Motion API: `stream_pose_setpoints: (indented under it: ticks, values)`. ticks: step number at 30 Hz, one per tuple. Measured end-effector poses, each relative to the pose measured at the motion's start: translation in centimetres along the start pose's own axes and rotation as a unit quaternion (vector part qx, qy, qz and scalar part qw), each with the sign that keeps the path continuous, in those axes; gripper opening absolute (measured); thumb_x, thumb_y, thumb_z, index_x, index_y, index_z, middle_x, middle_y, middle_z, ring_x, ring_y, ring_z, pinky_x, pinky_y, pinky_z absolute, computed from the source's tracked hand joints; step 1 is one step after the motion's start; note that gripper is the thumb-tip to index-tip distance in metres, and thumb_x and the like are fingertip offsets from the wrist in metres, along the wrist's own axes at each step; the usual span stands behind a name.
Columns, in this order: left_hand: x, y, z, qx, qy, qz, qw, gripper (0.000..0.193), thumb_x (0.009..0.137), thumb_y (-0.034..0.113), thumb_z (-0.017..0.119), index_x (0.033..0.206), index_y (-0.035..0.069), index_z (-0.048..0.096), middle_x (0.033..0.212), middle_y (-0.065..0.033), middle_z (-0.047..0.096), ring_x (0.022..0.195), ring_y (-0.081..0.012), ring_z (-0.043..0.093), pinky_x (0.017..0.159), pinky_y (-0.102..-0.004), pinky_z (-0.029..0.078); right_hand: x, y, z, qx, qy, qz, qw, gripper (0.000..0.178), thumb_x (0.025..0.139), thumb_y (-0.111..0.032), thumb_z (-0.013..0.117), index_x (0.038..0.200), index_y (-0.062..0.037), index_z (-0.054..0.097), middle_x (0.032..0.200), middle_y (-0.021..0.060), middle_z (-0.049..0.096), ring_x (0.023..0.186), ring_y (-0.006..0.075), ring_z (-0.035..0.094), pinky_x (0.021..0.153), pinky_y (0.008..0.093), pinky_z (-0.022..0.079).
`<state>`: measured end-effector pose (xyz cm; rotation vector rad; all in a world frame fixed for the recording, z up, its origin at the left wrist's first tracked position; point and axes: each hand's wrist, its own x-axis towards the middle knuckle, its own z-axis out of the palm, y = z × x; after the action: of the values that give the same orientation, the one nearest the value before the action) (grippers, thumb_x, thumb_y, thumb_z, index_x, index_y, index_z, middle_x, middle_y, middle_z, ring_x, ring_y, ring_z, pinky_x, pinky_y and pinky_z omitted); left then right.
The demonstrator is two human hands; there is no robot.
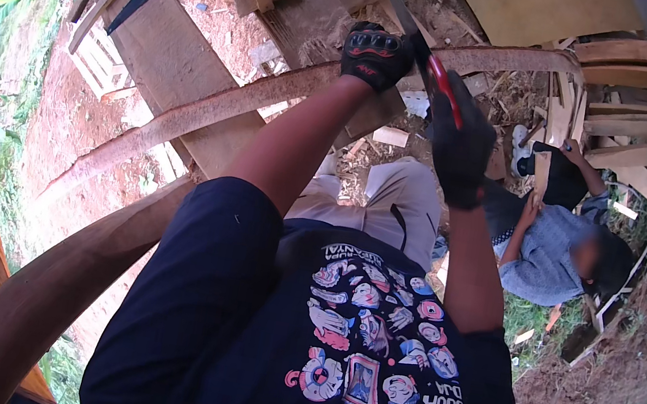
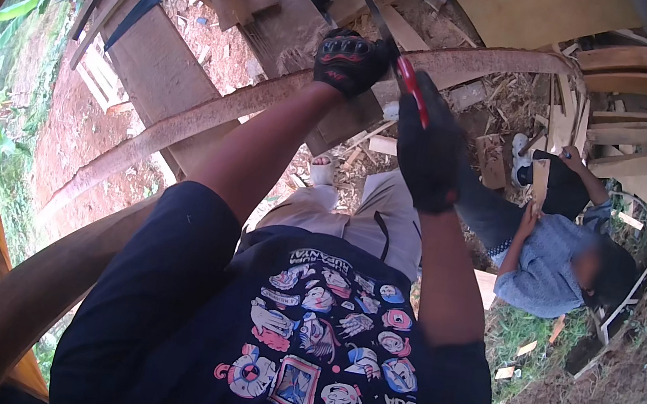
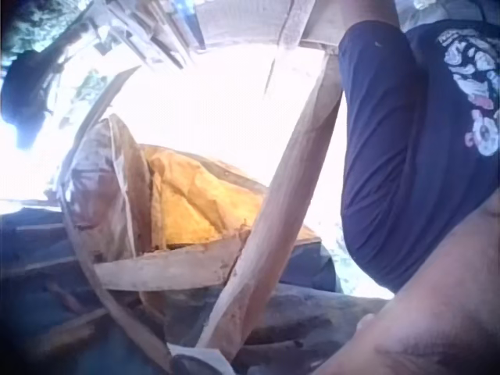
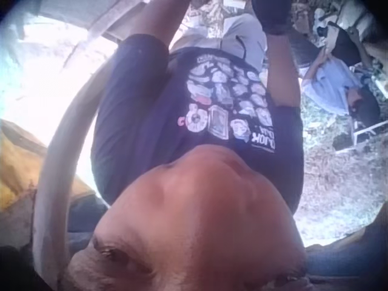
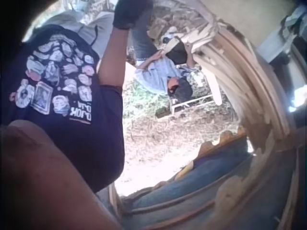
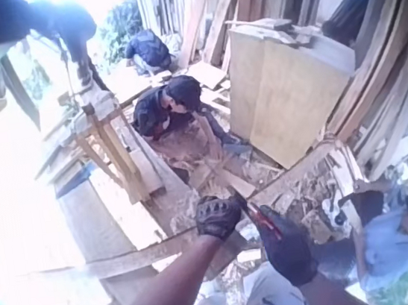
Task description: The person uses a hand saw to cut a long piece of wood that is supported by a wooden frame. They hold the wood steady with one hand while sawing with the other. Other people are visible in the background working with wood.
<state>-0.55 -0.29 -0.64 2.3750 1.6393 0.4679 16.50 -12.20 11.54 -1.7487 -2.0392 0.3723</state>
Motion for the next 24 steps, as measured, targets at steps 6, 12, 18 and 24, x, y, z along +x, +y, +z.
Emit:
stream_pose_setpoints:
  ticks: [6,12,18,24]
  values:
    - [0.3,0.0,1.0,0.009,-0.003,-0.031,0.999,0.038,0.107,0.045,0.055,0.094,0.02,0.08,0.089,-0.0143,0.08,0.089,-0.0375,0.078,0.088,-0.0541,0.058,5.0,1.1,1.2,0.092,0.051,-0.055,0.993,0.059,0.099,-0.034,0.083,0.147,-0.0041,0.067,0.136,0.0228,0.075,0.115,0.0431,0.076,0.093,0.0484,0.063]
    - [0.3,1.3,0.8,-0.002,-0.023,-0.039,0.999,0.028,0.101,0.038,0.061,0.089,0.018,0.078,0.09,-0.016,0.079,0.088,-0.0388,0.078,0.087,-0.0548,0.058,-1.5,1.9,4.9,0.067,0.145,-0.018,0.987,0.054,0.105,-0.033,0.077,0.153,-0.0113,0.064,0.138,0.0181,0.075,0.11,0.0381,0.079,0.088,0.0481,0.064]
    - [0.4,0.4,0.6,0.056,0.009,-0.023,0.998,0.027,0.101,0.027,0.058,0.083,0.014,0.075,0.086,-0.0157,0.079,0.087,-0.0384,0.078,0.095,-0.0548,0.057,-7.8,-1.7,-6.4,0.03,0.054,-0.01,0.998,0.042,0.109,-0.025,0.07,0.149,-0.0133,0.067,0.138,0.0162,0.076,0.116,0.0387,0.078,0.089,0.0481,0.063]
    - [-0.2,0.6,-0.4,0.069,-0.001,-0.022,0.997,0.034,0.103,0.028,0.053,0.086,0.013,0.077,0.087,-0.0173,0.08,0.088,-0.0389,0.078,0.105,-0.0558,0.052,-9.5,-4.7,-11.8,0.094,-0.021,0.081,0.992,0.04,0.11,-0.023,0.067,0.148,-0.0077,0.067,0.142,0.0178,0.075,0.122,0.0382,0.076,0.094,0.0466,0.063]
